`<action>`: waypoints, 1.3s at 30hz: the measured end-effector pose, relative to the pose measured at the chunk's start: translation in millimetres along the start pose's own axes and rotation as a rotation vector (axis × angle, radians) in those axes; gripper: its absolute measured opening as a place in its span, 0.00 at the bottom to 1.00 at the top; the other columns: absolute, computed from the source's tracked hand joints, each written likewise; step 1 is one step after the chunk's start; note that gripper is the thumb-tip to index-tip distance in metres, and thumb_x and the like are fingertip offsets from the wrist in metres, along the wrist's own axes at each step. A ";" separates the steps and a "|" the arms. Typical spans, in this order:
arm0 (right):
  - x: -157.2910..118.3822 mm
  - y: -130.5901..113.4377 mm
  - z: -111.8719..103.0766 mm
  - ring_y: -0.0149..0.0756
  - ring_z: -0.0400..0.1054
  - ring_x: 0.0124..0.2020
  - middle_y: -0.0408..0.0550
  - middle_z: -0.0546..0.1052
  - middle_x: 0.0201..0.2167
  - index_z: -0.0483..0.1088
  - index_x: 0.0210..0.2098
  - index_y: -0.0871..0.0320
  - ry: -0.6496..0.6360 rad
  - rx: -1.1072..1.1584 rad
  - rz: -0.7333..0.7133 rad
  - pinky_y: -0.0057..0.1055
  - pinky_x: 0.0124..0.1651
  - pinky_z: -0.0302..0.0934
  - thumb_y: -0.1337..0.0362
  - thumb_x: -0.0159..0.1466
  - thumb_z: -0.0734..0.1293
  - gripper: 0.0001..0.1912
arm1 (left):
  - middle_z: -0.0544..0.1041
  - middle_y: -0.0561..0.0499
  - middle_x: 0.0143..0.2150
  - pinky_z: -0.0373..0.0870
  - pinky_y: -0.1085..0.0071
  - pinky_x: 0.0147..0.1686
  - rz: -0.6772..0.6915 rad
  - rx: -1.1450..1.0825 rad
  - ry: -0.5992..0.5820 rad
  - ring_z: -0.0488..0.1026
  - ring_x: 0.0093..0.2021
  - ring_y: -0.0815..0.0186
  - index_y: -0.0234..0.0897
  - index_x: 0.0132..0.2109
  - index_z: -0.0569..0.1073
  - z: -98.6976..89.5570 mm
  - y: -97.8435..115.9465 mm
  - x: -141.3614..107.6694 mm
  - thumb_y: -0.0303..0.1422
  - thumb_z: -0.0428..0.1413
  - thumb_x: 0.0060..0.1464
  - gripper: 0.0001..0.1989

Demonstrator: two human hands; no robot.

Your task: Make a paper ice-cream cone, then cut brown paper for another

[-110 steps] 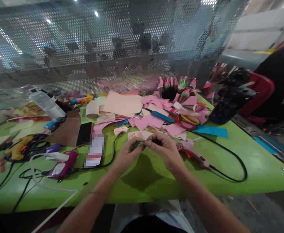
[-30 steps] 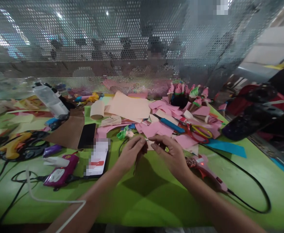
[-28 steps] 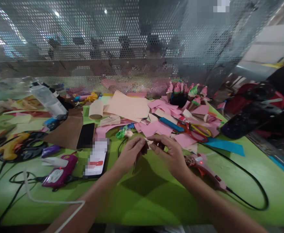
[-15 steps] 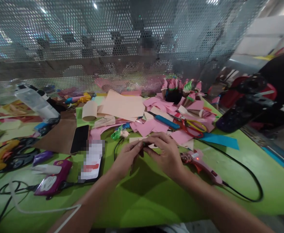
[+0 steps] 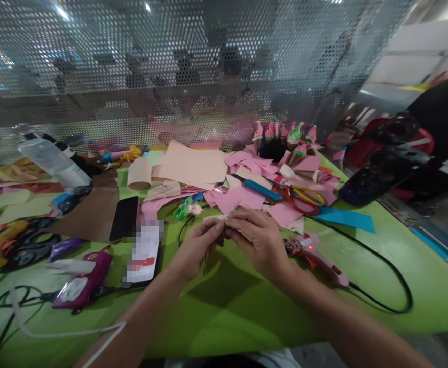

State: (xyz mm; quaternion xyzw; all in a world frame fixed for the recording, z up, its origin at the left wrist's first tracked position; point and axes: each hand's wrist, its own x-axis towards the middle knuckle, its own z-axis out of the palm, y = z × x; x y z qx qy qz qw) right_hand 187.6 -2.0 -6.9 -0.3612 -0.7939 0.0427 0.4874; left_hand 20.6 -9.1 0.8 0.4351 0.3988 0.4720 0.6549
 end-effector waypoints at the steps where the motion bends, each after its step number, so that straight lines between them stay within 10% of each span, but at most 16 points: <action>1: 0.2 -0.2 0.0 0.41 0.76 0.41 0.49 0.81 0.39 0.79 0.43 0.50 -0.006 0.003 0.011 0.39 0.43 0.70 0.67 0.66 0.67 0.10 | 0.71 0.53 0.28 0.59 0.72 0.32 -0.005 -0.012 0.003 0.63 0.29 0.71 0.35 0.33 0.76 0.2 0.5 0.1 0.47 0.66 0.45 0.19; 29: 3.3 -1.1 -0.6 0.42 0.75 0.40 0.48 0.81 0.36 0.78 0.41 0.50 -0.010 0.063 0.100 0.39 0.42 0.70 0.63 0.64 0.70 0.06 | 0.71 0.52 0.26 0.61 0.73 0.29 0.042 0.151 0.066 0.65 0.28 0.69 0.36 0.31 0.78 0.8 3.6 -4.8 0.49 0.59 0.54 0.19; 39: 6.9 0.2 -5.4 0.35 0.69 0.29 0.46 0.75 0.27 0.71 0.29 0.55 -0.013 0.215 0.372 0.31 0.33 0.63 0.54 0.69 0.62 0.16 | 0.77 0.48 0.30 0.65 0.72 0.30 0.255 0.147 0.324 0.71 0.30 0.67 0.37 0.36 0.80 -14.2 15.5 0.7 0.45 0.54 0.61 0.18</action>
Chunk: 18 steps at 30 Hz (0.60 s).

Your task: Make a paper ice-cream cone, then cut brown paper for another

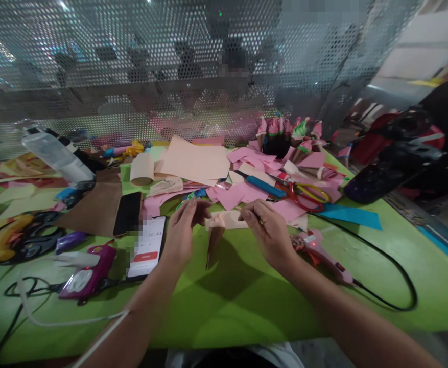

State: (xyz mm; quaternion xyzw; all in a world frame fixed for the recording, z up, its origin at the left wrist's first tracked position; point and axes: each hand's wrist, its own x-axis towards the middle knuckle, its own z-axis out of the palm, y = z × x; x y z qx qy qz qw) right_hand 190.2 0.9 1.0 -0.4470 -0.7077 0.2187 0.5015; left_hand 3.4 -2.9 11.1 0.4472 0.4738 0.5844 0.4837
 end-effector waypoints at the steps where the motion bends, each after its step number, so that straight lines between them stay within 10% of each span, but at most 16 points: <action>1: -0.2 0.6 0.3 0.34 0.69 0.29 0.46 0.76 0.28 0.72 0.31 0.55 -0.009 0.036 0.035 0.31 0.32 0.63 0.54 0.69 0.63 0.15 | 0.77 0.49 0.29 0.65 0.72 0.30 0.010 0.006 0.011 0.71 0.30 0.68 0.37 0.36 0.80 -1.3 -0.1 1.8 0.45 0.54 0.61 0.17; 18: 0.5 10.1 4.8 0.35 0.75 0.36 0.48 0.82 0.38 0.79 0.42 0.53 -0.074 0.509 0.321 0.33 0.38 0.72 0.55 0.56 0.76 0.16 | 0.76 0.50 0.27 0.64 0.73 0.30 0.018 0.111 -0.015 0.71 0.30 0.68 0.37 0.34 0.78 -3.9 -6.1 9.4 0.36 0.53 0.61 0.12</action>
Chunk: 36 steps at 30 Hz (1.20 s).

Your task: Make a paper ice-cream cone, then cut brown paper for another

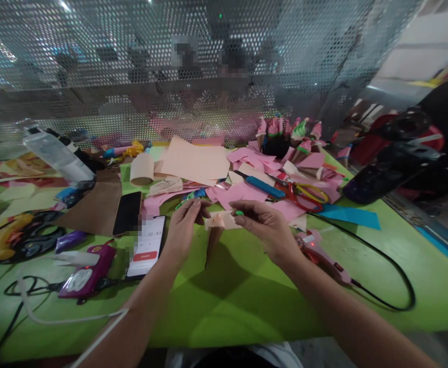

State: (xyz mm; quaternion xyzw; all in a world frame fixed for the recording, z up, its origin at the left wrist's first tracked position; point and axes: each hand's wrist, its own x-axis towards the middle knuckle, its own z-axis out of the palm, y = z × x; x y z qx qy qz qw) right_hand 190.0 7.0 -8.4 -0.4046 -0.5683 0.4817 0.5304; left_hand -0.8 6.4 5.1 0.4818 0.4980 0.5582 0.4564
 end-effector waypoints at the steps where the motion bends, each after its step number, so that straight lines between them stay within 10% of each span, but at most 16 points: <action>1: -0.2 0.8 -0.1 0.35 0.75 0.36 0.47 0.82 0.37 0.79 0.41 0.53 0.003 0.023 -0.001 0.33 0.38 0.72 0.56 0.54 0.77 0.16 | 0.76 0.50 0.27 0.64 0.73 0.30 -0.002 -0.001 -0.001 0.71 0.30 0.68 0.37 0.34 0.78 0.4 0.0 -0.1 0.36 0.53 0.61 0.12; 13: -0.9 -1.6 -2.7 0.31 0.68 0.25 0.45 0.77 0.23 0.79 0.29 0.56 0.072 -0.044 -0.009 0.27 0.26 0.63 0.51 0.57 0.75 0.14 | 0.76 0.49 0.28 0.64 0.74 0.29 -0.017 0.000 -0.005 0.70 0.30 0.69 0.36 0.35 0.79 1.0 0.3 -0.6 0.35 0.52 0.61 0.13; 26: 0.9 -1.0 -1.6 0.33 0.73 0.35 0.45 0.81 0.36 0.80 0.42 0.50 0.057 -0.017 -0.015 0.33 0.41 0.69 0.58 0.61 0.72 0.10 | 0.77 0.49 0.30 0.68 0.74 0.29 -0.014 0.005 -0.015 0.73 0.31 0.68 0.35 0.35 0.78 1.9 -2.7 -1.1 0.38 0.52 0.61 0.13; 36: 0.9 -6.9 -0.3 0.29 0.61 0.22 0.41 0.71 0.19 0.73 0.25 0.57 0.102 -0.046 0.014 0.27 0.23 0.57 0.52 0.55 0.75 0.15 | 0.77 0.48 0.30 0.67 0.75 0.29 -0.011 0.026 -0.026 0.72 0.30 0.69 0.35 0.36 0.79 0.8 -3.3 -0.8 0.35 0.50 0.62 0.14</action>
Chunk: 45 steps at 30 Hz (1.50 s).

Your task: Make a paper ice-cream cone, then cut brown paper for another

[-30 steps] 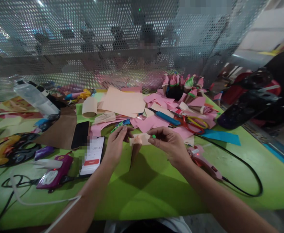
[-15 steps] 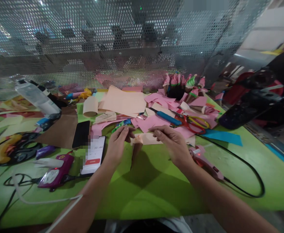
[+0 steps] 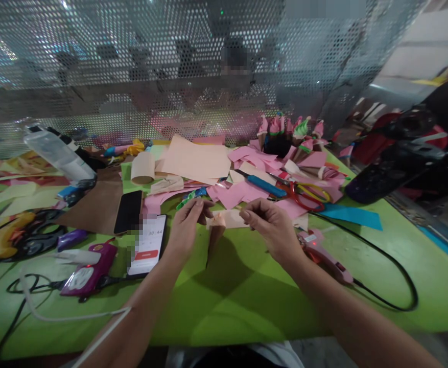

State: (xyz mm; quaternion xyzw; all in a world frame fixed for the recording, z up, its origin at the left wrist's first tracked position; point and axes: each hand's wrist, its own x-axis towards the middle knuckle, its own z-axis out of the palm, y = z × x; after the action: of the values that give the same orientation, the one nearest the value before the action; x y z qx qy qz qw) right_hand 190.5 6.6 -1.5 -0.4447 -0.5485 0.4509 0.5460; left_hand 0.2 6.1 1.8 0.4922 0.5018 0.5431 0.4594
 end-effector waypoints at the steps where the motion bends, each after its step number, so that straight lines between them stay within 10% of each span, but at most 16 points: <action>1: 0.1 0.6 -0.3 0.28 0.59 0.21 0.40 0.69 0.18 0.72 0.24 0.57 0.008 0.003 -0.002 0.26 0.23 0.54 0.52 0.54 0.76 0.15 | 0.77 0.48 0.30 0.67 0.75 0.29 -0.002 -0.001 -0.001 0.72 0.30 0.69 0.35 0.36 0.79 0.0 0.1 0.0 0.35 0.50 0.62 0.14; 12: -0.1 -1.2 1.0 0.32 0.70 0.28 0.45 0.80 0.30 0.79 0.33 0.55 0.011 0.055 0.018 0.31 0.33 0.67 0.52 0.54 0.76 0.14 | 0.77 0.49 0.30 0.67 0.74 0.29 -0.012 -0.016 0.005 0.73 0.31 0.69 0.35 0.36 0.78 0.3 0.7 0.0 0.36 0.51 0.61 0.13; 24: 2.7 1.8 -0.6 0.28 0.61 0.24 0.39 0.71 0.21 0.73 0.25 0.56 0.056 0.138 0.060 0.25 0.25 0.56 0.54 0.46 0.80 0.17 | 0.76 0.49 0.30 0.66 0.73 0.30 -0.017 0.028 -0.001 0.72 0.31 0.68 0.36 0.37 0.78 0.4 1.3 0.3 0.36 0.49 0.62 0.14; 34: 1.2 -4.0 -1.1 0.30 0.60 0.22 0.42 0.71 0.20 0.73 0.24 0.55 0.043 0.060 0.057 0.28 0.25 0.56 0.45 0.52 0.76 0.20 | 0.80 0.41 0.36 0.65 0.63 0.35 -0.019 1.055 -0.184 0.77 0.38 0.48 0.38 0.51 0.72 -5.3 6.1 -2.4 0.49 0.51 0.61 0.22; 45: 1.8 2.1 0.6 0.32 0.69 0.31 0.43 0.79 0.30 0.78 0.32 0.54 0.021 0.145 0.069 0.29 0.34 0.64 0.57 0.50 0.79 0.13 | 0.81 0.37 0.44 0.67 0.62 0.40 0.020 1.131 -0.292 0.77 0.45 0.45 0.38 0.57 0.71 0.0 -4.3 -6.6 0.40 0.57 0.54 0.24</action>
State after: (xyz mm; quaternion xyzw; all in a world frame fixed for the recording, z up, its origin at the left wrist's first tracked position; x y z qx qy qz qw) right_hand 189.9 8.7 -3.1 -0.4273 -0.4931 0.5033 0.5666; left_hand 0.9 -0.2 -2.9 0.7353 0.6407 0.1219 0.1845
